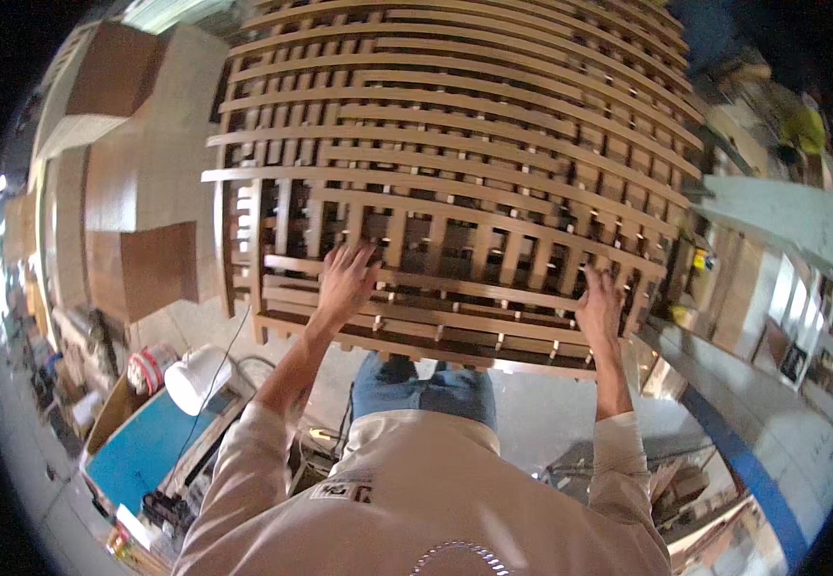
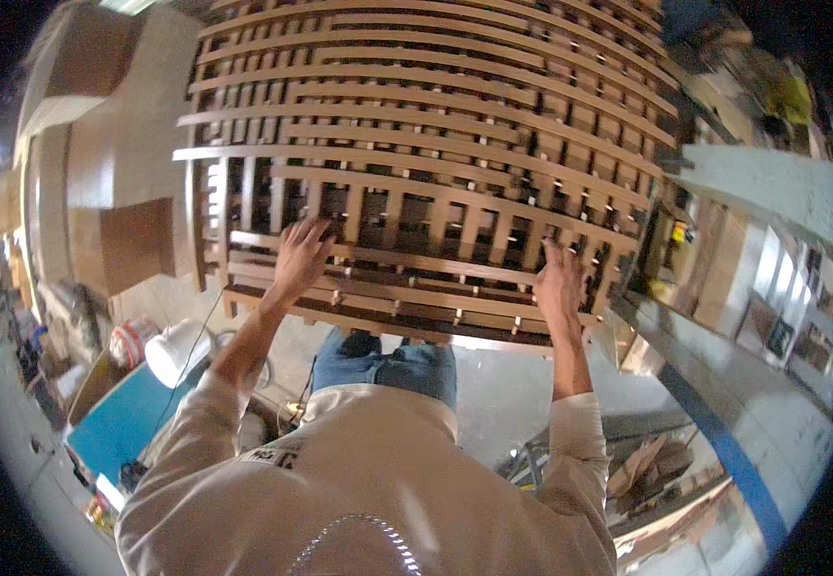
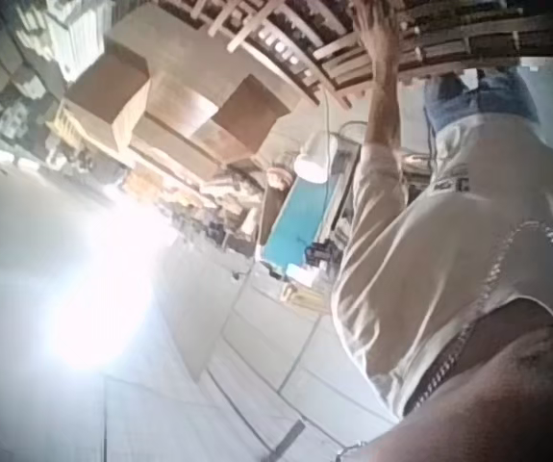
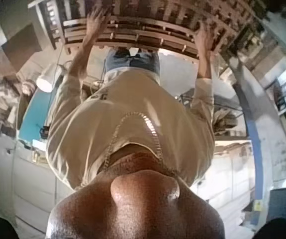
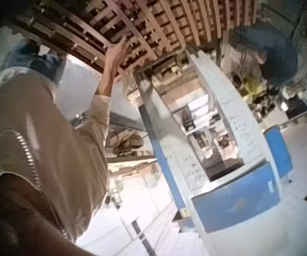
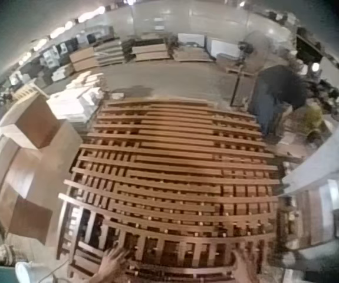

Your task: The person is assembling a large wooden lattice or panel structure, joining wood slats together.

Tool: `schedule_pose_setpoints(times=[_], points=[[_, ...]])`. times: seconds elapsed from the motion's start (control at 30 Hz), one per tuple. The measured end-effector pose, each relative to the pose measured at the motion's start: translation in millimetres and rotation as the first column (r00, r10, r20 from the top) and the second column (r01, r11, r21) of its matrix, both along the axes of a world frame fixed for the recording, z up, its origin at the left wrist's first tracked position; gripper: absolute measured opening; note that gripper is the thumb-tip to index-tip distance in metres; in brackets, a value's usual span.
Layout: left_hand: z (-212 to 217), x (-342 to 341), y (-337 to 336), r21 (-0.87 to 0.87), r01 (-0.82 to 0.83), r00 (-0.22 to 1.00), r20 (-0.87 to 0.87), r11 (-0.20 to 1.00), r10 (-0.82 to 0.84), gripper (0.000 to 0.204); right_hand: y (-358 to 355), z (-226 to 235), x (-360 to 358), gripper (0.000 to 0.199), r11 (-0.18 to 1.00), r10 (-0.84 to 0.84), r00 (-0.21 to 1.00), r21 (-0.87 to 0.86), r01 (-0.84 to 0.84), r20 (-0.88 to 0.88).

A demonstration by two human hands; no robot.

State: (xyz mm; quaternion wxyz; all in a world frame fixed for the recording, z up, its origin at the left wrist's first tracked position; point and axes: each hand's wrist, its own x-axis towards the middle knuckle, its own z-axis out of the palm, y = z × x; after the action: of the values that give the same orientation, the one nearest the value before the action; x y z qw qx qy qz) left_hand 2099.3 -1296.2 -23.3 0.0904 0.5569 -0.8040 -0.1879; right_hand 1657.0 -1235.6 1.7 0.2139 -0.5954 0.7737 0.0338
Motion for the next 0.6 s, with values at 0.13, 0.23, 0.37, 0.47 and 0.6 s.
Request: schedule_pose_setpoints(times=[0.13,0.23,0.37,0.47,0.6], points=[[-35.7,-8.0,-58.7,-0.03,-0.013,0.982,0.186,0.999,0.018,0.049,-55.6,-34.0,24.8,0.049,0.983,0.154,0.974,-0.073,-0.168,-0.169],[-36.9,-22.7,-74.7,0.026,0.044,0.935,0.351,0.999,-0.05,0.044,-68.7,-45.9,34.4,0.036,0.993,0.111,0.97,-0.01,-0.116,-0.217],[-36.8,-14.6,-86.6,0.063,0.073,0.924,0.372,0.995,-0.091,0.042,-59.9,-60.1,25.3,0.033,0.94,0.246,0.957,-0.204,-0.275,-0.156],[-12.2,-6.7,-77.2,0.088,0.13,0.977,0.158,0.988,-0.143,0.042,-32.7,-8.8,22.4,0.032,0.882,0.346,0.926,-0.285,-0.377,-0.152],[52.0,50.7,-17.2,0.069,0.254,0.958,0.121,0.965,-0.261,0.033,21.5,39.9,50.0,0.032,0.874,0.437,0.899,-0.246,-0.419,0.019]])
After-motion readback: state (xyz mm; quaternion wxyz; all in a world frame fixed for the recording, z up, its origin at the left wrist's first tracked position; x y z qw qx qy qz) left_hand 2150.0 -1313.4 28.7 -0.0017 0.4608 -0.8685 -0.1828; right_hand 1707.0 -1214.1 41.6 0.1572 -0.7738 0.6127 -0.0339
